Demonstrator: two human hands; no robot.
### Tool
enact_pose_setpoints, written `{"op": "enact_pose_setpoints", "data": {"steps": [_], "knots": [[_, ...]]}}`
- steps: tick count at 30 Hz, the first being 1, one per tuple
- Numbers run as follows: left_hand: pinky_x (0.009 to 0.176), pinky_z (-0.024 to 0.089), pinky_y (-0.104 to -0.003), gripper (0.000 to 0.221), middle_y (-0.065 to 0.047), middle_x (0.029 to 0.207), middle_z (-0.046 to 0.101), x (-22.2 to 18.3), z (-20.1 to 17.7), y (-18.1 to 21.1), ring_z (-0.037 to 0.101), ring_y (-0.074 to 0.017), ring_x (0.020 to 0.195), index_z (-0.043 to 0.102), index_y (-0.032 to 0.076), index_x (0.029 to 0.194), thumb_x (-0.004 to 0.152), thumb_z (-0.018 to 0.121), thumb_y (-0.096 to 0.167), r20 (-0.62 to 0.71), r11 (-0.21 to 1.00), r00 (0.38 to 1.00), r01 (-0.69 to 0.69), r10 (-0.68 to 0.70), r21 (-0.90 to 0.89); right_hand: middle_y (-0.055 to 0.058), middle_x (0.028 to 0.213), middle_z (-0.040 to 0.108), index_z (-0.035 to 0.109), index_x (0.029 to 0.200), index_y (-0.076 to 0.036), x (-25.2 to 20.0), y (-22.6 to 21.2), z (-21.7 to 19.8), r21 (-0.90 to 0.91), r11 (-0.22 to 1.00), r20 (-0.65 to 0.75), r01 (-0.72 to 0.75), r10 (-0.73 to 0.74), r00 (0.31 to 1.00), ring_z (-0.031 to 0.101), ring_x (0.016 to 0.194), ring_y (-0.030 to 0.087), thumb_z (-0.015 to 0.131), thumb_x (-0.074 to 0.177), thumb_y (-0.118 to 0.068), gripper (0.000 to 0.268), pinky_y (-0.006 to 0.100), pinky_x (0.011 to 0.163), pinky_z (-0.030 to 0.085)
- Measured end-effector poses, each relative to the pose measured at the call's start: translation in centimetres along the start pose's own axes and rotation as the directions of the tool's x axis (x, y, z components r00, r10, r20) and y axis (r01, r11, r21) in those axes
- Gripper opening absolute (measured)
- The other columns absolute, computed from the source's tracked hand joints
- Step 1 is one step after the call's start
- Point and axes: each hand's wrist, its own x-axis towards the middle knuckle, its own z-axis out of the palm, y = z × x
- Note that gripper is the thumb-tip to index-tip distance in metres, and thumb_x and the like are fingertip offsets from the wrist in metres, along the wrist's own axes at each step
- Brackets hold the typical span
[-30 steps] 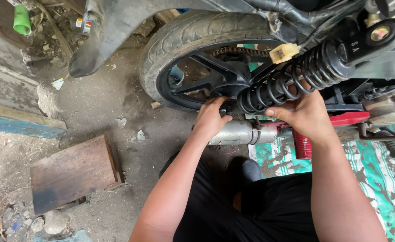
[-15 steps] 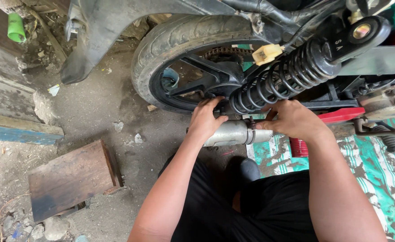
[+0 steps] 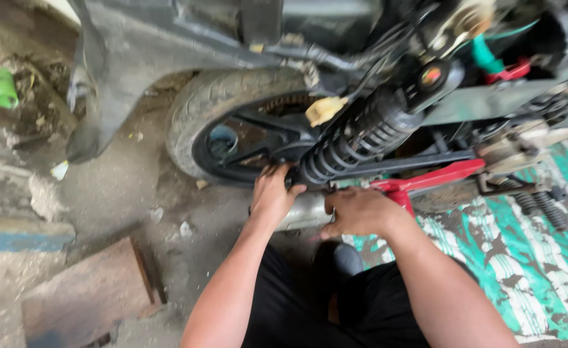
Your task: Replacing the rear shock absorber on a motorcycle using a hammer and manual alignment
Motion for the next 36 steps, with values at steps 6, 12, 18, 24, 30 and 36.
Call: {"op": "enact_pose_setpoints", "data": {"steps": [6, 12, 18, 24, 30, 36], "knots": [[0.103, 0.059, -0.049, 0.059, -0.009, 0.121, 0.079, 0.5, 1.3, -1.1, 0.071, -0.0323, 0.125, 0.074, 0.015, 0.135, 0.084, 0.095, 0.037, -0.019, 1.0, 1.0, -0.007, 0.007, 0.024, 0.011, 0.114, 0.088, 0.084, 0.123, -0.016, -0.3, -0.2, 0.1, 0.146, 0.989, -0.106, 0.037, -0.022, 0.994, 0.079, 0.122, 0.041, 0.085, 0.083, -0.063, 0.061, 0.056, 0.107, 0.063], [0.107, 0.058, -0.052, 0.075, -0.011, 0.128, 0.075, 0.8, 1.2, -1.1, 0.067, -0.0341, 0.131, 0.066, 0.015, 0.147, 0.083, 0.094, 0.044, 0.032, 0.998, 0.999, -0.028, 0.026, 0.06, 0.034, 0.12, 0.081, 0.082, 0.113, 0.009, -1.3, -2.4, -1.9, 0.563, 0.826, -0.288, -0.035, 0.235, 0.928, 0.074, 0.127, 0.051, 0.09, 0.077, -0.064, 0.082, 0.061, 0.109, 0.058], [0.105, 0.059, -0.05, 0.051, -0.013, 0.119, 0.076, 0.5, 1.7, -1.0, 0.07, -0.0342, 0.124, 0.072, 0.01, 0.136, 0.1, 0.077, 0.045, -0.026, 0.998, 0.999, -0.021, 0.022, 0.059, 0.024, 0.114, 0.085, 0.08, 0.12, -0.001, 7.9, -0.5, 5.2, 0.819, 0.504, -0.51, 0.274, 0.42, 0.75, 0.076, 0.12, 0.046, 0.109, 0.066, -0.037, 0.071, 0.058, 0.103, 0.064], [0.105, 0.059, -0.052, 0.042, -0.013, 0.115, 0.074, 0.8, 2.6, -1.5, 0.07, -0.0359, 0.121, 0.073, 0.011, 0.124, 0.098, 0.07, 0.044, -0.038, 0.997, 0.999, 0.009, -0.007, 0.074, 0.013, 0.111, 0.087, 0.083, 0.116, -0.01, 12.3, 1.2, 9.2, 0.812, 0.453, -0.567, 0.367, 0.466, 0.679, 0.078, 0.12, 0.034, 0.106, 0.071, -0.029, 0.054, 0.053, 0.103, 0.065], [0.106, 0.057, -0.054, 0.039, -0.017, 0.108, 0.074, 0.9, 3.2, -1.9, 0.071, -0.0399, 0.115, 0.075, 0.008, 0.116, 0.092, 0.077, 0.038, -0.112, 0.992, 0.991, -0.066, 0.078, 0.103, 0.024, 0.112, 0.084, 0.081, 0.118, -0.001, 12.4, 0.9, 8.7, 0.758, 0.46, -0.644, 0.463, 0.411, 0.646, 0.076, 0.121, 0.044, 0.105, 0.071, -0.022, 0.057, 0.057, 0.105, 0.061], [0.107, 0.055, -0.053, 0.05, -0.014, 0.113, 0.076, 0.2, 1.8, -1.1, 0.069, -0.0352, 0.124, 0.075, 0.012, 0.127, 0.093, 0.076, 0.049, -0.09, 0.991, 0.994, -0.045, 0.057, 0.123, 0.035, 0.12, 0.078, 0.073, 0.123, 0.007, 11.3, 2.0, 7.1, 0.651, 0.499, -0.741, 0.572, 0.256, 0.62, 0.069, 0.127, 0.055, 0.11, 0.065, -0.023, 0.075, 0.068, 0.114, 0.052]]}}
